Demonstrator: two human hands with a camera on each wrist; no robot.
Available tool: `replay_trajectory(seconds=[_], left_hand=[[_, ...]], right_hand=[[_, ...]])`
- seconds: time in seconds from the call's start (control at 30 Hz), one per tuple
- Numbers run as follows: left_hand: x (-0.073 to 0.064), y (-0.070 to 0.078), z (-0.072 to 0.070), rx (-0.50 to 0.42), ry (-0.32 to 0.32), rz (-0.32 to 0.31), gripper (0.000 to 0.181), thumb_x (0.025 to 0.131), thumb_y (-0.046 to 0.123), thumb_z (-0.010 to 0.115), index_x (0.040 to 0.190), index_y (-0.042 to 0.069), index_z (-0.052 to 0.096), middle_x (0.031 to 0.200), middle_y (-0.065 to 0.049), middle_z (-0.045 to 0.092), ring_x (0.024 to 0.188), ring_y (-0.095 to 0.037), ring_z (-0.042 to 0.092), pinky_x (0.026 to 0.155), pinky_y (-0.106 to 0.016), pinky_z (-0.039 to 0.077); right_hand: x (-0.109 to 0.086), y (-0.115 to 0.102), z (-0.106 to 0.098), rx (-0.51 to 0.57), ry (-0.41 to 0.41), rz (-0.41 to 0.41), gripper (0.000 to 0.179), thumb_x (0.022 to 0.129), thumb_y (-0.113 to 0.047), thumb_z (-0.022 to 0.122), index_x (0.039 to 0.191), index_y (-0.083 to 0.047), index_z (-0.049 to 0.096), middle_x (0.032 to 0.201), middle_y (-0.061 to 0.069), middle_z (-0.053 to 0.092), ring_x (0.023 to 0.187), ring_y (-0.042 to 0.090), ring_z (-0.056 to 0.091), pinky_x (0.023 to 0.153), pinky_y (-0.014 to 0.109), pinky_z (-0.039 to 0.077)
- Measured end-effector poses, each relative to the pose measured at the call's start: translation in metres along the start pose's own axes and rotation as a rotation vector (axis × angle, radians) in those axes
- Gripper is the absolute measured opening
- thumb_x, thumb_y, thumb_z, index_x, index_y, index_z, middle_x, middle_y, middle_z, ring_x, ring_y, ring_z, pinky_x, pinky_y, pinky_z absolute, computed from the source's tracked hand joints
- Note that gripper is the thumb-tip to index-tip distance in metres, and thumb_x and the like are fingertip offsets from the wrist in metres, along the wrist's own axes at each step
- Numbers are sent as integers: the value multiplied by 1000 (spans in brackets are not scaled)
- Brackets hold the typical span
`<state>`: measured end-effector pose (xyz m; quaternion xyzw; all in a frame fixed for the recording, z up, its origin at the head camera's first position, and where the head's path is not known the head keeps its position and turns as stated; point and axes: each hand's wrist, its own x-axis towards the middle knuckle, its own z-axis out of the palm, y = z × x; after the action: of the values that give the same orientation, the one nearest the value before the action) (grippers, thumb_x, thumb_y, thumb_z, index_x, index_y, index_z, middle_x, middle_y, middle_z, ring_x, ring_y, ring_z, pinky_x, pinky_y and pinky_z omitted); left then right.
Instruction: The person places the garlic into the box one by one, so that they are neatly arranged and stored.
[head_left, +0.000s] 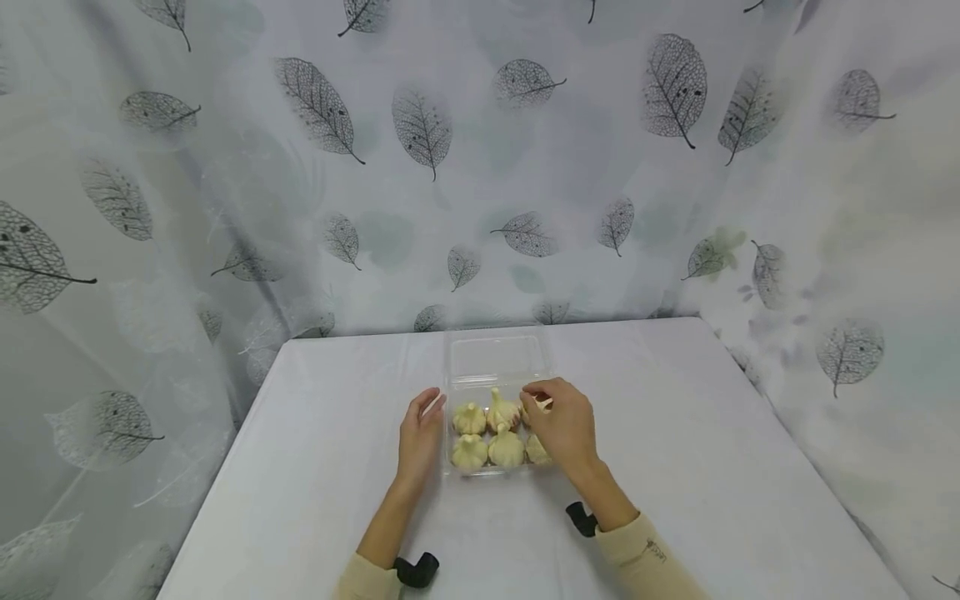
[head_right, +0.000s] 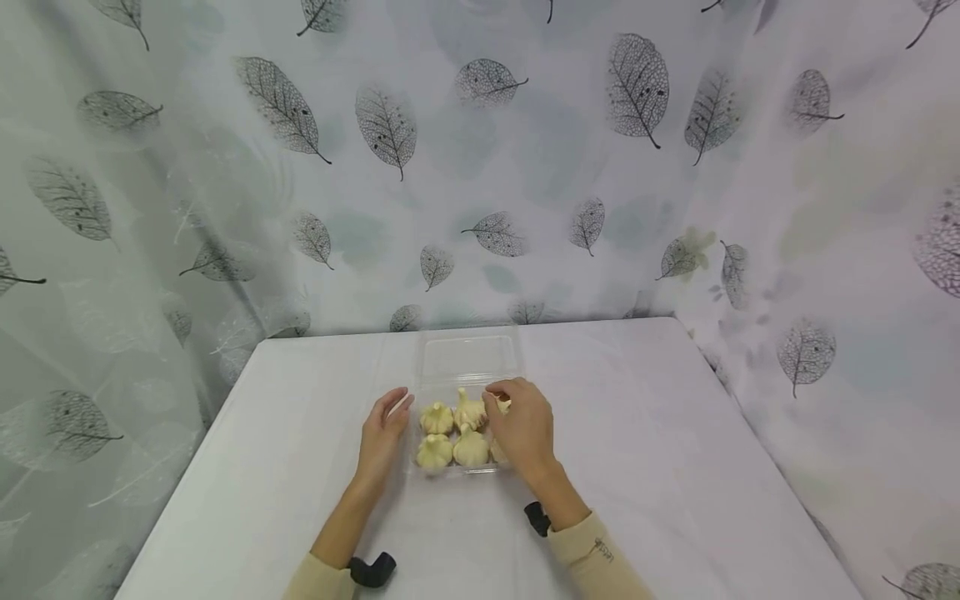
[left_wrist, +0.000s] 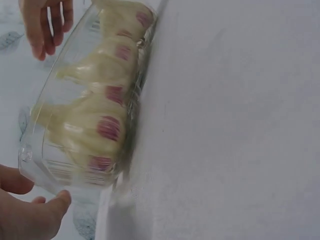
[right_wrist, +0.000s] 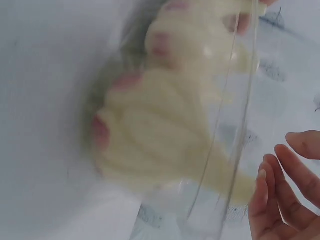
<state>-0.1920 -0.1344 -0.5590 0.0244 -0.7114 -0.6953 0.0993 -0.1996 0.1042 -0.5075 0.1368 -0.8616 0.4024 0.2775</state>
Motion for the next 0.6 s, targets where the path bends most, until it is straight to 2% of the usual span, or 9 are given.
replay_trajectory(seconds=[0.2, 0.43, 0.6], left_hand=[[16, 4, 4, 54, -17, -7, 44, 108, 1, 46, 152, -3, 42, 158, -23, 44, 144, -39, 48, 123, -52, 38], [33, 7, 12, 75, -48, -43, 46, 109, 2, 45, 154, -7, 39, 158, -26, 43, 145, -39, 46, 124, -53, 37], [41, 7, 16, 77, -49, -65, 48, 109, 3, 46, 155, -9, 37, 158, -27, 43, 144, -39, 47, 123, -50, 38]], right_hand=[[10, 22, -14, 28, -8, 98, 21, 90, -8, 81, 109, -1, 78, 106, 17, 74, 94, 36, 71, 76, 47, 64], [19, 46, -20, 35, -146, 272, 39, 100, -13, 70, 135, 4, 65, 131, 25, 66, 114, 43, 67, 95, 53, 61], [24, 60, -18, 56, -216, 355, 45, 103, -15, 65, 142, 5, 58, 138, 26, 62, 119, 42, 66, 99, 55, 59]])
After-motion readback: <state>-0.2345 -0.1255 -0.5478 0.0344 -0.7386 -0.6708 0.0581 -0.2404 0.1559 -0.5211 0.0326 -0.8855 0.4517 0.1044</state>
